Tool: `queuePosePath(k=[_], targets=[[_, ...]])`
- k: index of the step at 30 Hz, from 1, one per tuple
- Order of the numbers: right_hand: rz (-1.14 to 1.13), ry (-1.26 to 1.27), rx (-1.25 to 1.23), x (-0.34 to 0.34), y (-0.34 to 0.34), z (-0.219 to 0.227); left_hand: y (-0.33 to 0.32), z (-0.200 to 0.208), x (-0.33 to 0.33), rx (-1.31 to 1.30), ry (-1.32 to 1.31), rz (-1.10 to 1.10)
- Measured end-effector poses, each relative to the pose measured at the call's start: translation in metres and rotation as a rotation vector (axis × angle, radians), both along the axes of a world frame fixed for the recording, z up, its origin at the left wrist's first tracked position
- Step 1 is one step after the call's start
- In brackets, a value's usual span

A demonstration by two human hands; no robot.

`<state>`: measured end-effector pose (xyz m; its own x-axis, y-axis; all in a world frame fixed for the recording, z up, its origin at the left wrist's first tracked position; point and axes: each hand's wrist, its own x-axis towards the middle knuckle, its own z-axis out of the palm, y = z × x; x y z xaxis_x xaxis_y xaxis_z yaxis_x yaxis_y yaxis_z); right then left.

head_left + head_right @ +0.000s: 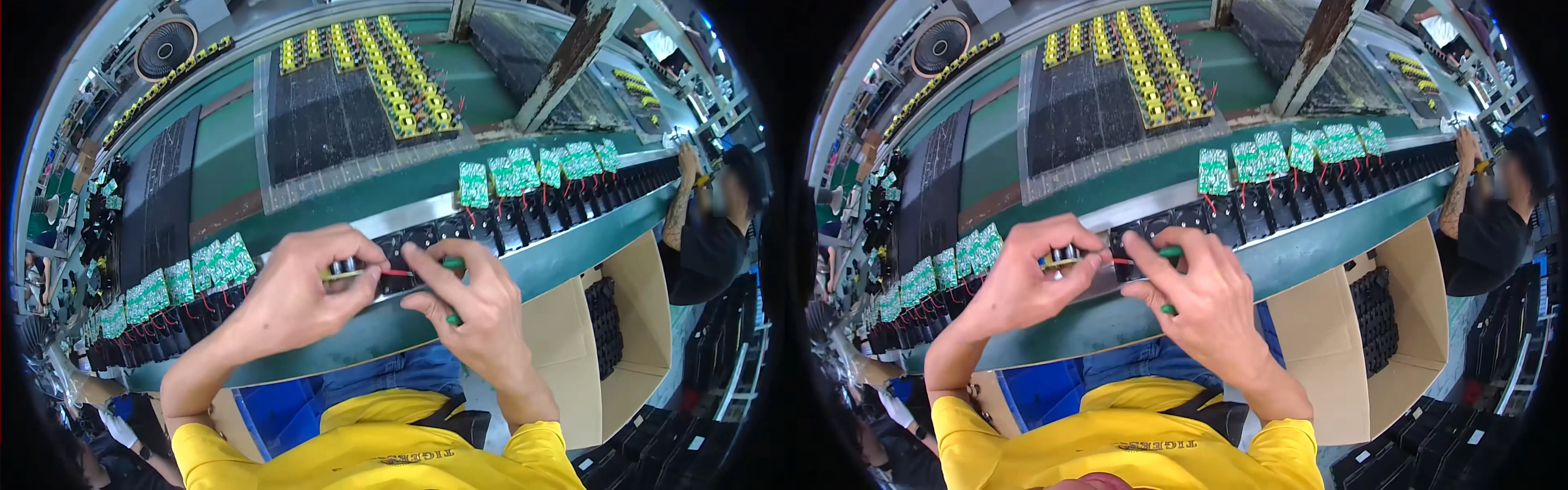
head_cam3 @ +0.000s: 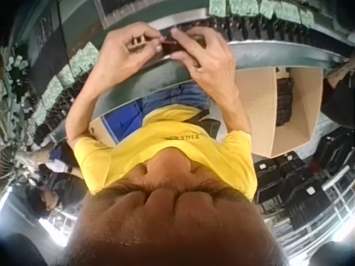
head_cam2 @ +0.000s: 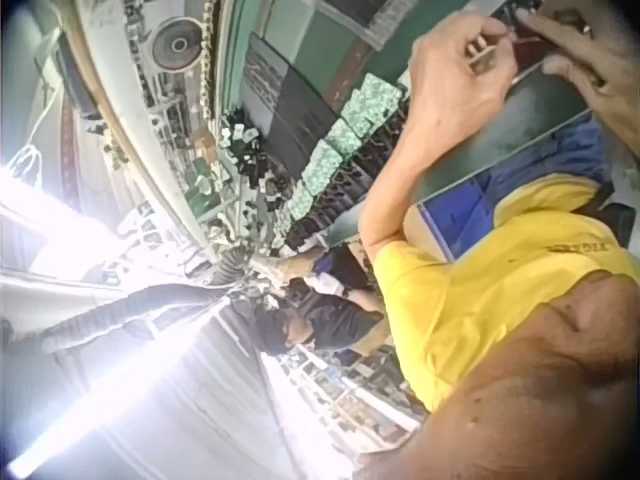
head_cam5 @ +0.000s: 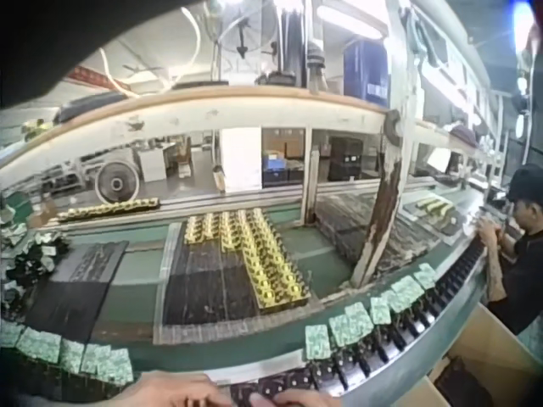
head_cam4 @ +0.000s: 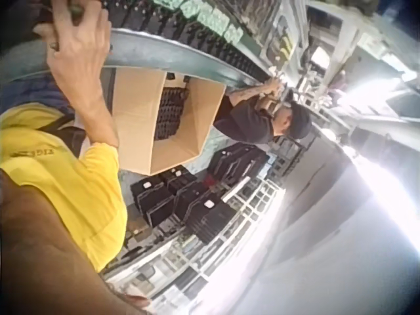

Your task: Trimming excess wire leads from electronic components and placing them onto circuit boards on a manufacturing assembly line.

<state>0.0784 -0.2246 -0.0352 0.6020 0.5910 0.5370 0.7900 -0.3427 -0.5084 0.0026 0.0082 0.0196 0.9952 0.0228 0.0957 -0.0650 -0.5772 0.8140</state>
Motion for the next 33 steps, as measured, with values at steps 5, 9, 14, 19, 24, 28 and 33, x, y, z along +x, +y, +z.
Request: queuePosePath(k=[5, 9, 14, 19, 24, 28, 33], targets=[[-0.088, 0.028, -0.092, -0.002, -0.001, -0.022, 0.01, -0.017, 0.011, 0.151, -0.006, 0.06], [-0.058, 0.005, -0.174, -0.003, 0.005, -0.032, 0.015, -0.033, 0.018, 0.19, 0.05, 0.094], [-0.071, -0.03, -0.179, -0.005, 0.008, -0.041, 0.015, -0.045, 0.023, 0.083, 0.077, 0.108], [-0.083, -0.037, -0.165, -0.005, 0.008, -0.043, 0.015, -0.051, 0.026, 0.072, 0.096, 0.112], [-0.077, -0.019, -0.151, -0.004, 0.008, -0.044, 0.014, -0.053, 0.028, 0.119, 0.096, 0.116], [-0.07, -0.017, -0.152, -0.004, 0.008, -0.044, 0.014, -0.054, 0.029, 0.158, 0.087, 0.112], [-0.068, -0.009, -0.139, -0.003, 0.008, -0.045, 0.013, -0.052, 0.029, 0.172, 0.098, 0.104]])
